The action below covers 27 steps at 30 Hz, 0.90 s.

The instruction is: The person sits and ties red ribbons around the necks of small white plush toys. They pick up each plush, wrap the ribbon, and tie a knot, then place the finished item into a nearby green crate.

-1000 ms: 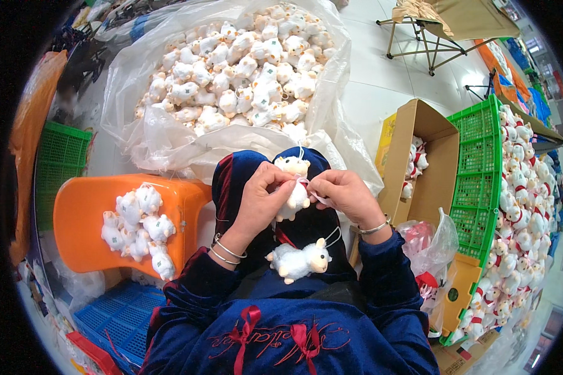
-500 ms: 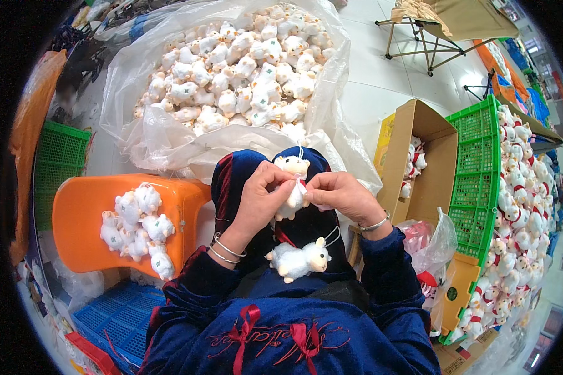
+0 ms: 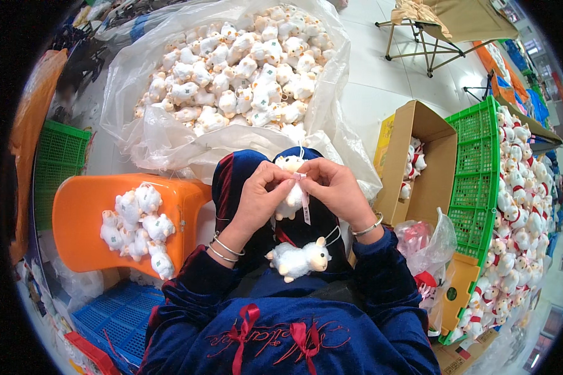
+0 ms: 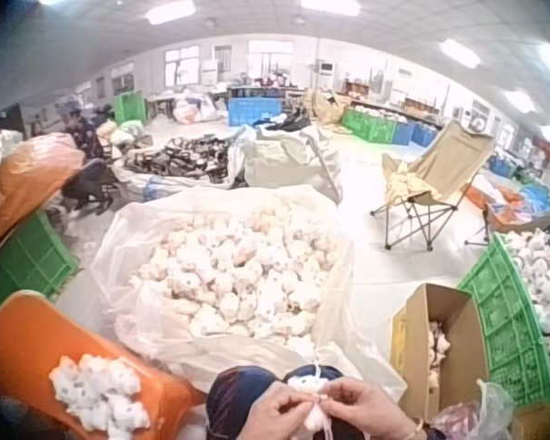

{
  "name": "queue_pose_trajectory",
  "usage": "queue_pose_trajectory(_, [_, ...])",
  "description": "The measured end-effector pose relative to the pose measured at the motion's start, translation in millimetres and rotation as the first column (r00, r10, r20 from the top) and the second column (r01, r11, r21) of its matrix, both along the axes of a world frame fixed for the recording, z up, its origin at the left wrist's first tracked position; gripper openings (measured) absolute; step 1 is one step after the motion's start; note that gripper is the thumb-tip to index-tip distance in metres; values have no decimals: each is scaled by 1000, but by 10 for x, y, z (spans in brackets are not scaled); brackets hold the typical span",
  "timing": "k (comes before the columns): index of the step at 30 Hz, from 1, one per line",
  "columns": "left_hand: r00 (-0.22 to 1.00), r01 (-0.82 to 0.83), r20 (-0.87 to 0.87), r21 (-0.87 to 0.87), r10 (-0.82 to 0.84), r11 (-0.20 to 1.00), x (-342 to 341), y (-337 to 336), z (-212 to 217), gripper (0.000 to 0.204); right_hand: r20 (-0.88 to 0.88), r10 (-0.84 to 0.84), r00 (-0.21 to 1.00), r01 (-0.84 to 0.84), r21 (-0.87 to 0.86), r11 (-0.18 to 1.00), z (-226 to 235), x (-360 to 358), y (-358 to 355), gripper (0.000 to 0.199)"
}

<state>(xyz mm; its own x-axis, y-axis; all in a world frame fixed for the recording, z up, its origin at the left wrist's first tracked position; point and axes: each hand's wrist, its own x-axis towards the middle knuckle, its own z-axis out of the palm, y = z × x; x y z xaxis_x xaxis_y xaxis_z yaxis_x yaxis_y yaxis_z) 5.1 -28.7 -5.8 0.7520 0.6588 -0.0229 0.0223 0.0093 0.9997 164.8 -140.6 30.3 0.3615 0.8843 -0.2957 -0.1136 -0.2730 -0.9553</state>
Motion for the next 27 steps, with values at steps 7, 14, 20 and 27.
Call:
queue_pose_trajectory(7, [996, 85, -3, -1, -85, 996, -19, 87, -11, 11, 367, 35, 930, -28, -22, 999, 104, -34, 29, 12])
queue_pose_trajectory(14, [949, 311, -40, 264, -311, 913, -27, 286, 53, 11, 415, 151, 897, -107, -127, 986, 188, 37, 98, 15])
queue_pose_trajectory(20, [952, 305, -132, 491, -276, 816, 6, 264, 189, 7, 560, 295, 774, -131, -314, 941, 386, -41, 223, 17])
queue_pose_trajectory(27, [978, 180, -157, 311, -136, 933, 34, 130, 150, 11, 710, 209, 673, -116, -178, 977, 330, -199, 144, 14])
